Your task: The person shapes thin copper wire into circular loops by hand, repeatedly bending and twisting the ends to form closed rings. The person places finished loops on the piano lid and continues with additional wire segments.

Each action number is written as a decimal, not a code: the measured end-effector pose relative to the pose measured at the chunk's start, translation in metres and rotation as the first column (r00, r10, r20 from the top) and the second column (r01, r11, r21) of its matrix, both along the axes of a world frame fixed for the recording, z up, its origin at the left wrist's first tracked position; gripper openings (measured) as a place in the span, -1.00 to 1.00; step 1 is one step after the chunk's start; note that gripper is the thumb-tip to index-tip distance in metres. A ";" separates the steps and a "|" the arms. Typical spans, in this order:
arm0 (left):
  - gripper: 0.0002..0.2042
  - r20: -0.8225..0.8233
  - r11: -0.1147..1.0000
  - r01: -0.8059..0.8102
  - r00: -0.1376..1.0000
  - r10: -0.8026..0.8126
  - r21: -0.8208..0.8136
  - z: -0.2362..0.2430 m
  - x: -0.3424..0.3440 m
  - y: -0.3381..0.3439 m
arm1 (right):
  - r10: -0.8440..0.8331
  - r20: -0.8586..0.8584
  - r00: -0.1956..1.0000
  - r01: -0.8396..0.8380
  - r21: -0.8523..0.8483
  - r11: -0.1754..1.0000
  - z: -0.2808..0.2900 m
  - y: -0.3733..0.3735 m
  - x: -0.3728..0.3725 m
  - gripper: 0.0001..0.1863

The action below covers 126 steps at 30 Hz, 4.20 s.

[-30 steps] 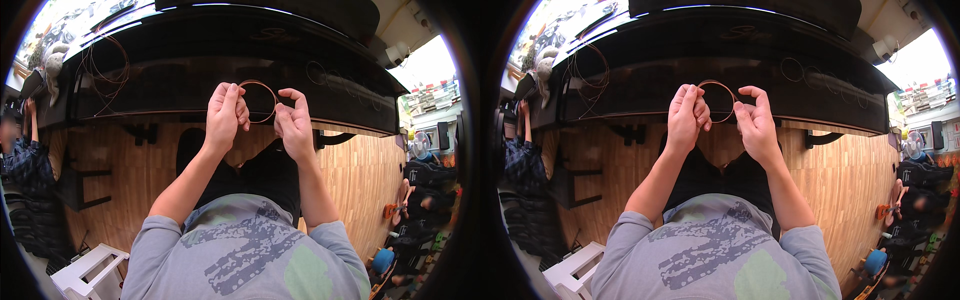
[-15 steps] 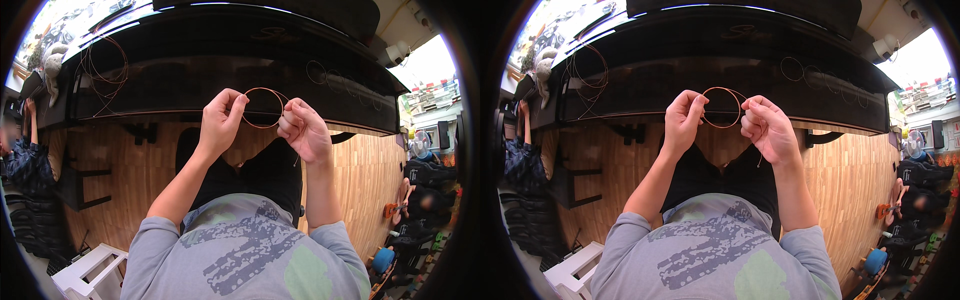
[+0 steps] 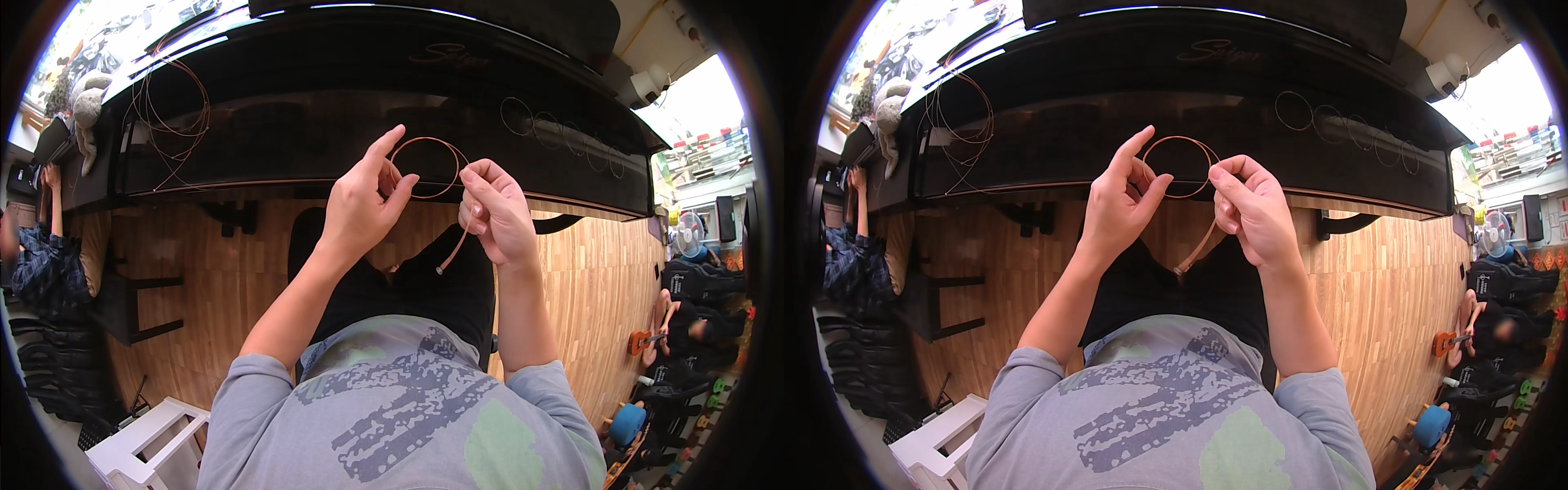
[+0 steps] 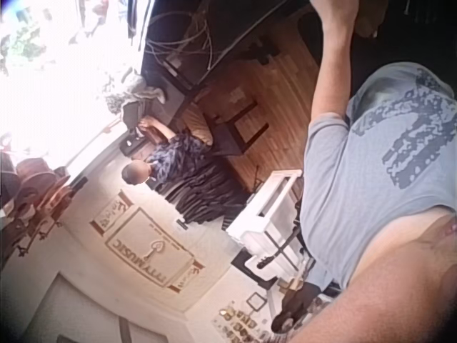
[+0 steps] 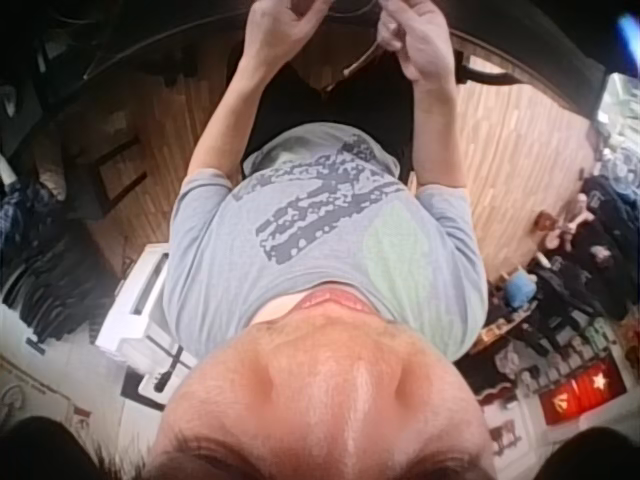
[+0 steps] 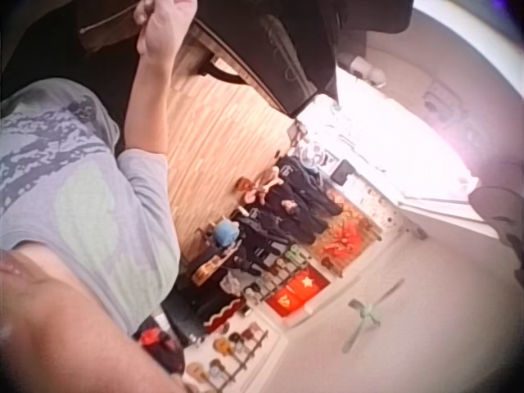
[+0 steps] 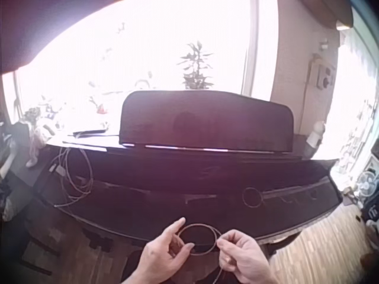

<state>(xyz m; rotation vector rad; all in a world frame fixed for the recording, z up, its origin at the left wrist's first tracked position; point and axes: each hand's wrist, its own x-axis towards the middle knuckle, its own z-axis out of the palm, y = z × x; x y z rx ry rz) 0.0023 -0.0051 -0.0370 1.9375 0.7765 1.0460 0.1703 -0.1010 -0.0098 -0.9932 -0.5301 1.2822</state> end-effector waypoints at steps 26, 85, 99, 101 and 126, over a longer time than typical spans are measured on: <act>-0.57 0.250 0.823 0.261 0.957 -0.150 -0.505 -0.007 -0.001 0.002 | -0.200 0.428 0.881 0.198 0.048 0.979 -0.010 0.009 0.001 -0.80; -0.64 0.474 0.749 0.332 0.880 -0.027 -0.574 -0.013 -0.004 0.008 | -0.009 0.316 0.949 0.004 0.016 1.000 -0.029 -0.003 0.012 -0.81; -0.64 0.147 0.978 0.063 0.989 -0.034 -0.201 -0.012 -0.002 0.009 | 0.085 -0.037 0.996 -0.085 -0.006 0.996 -0.015 -0.007 0.012 -0.85; -0.62 0.070 0.992 0.023 0.997 -0.015 -0.122 -0.010 -0.002 0.005 | 0.063 -0.124 0.990 -0.063 -0.001 0.998 -0.013 -0.006 0.011 -0.86; -0.76 0.020 0.990 0.017 1.000 -0.015 -0.141 -0.012 0.002 -0.002 | -0.059 0.476 0.877 0.074 -0.013 0.997 -0.023 0.003 0.003 -0.88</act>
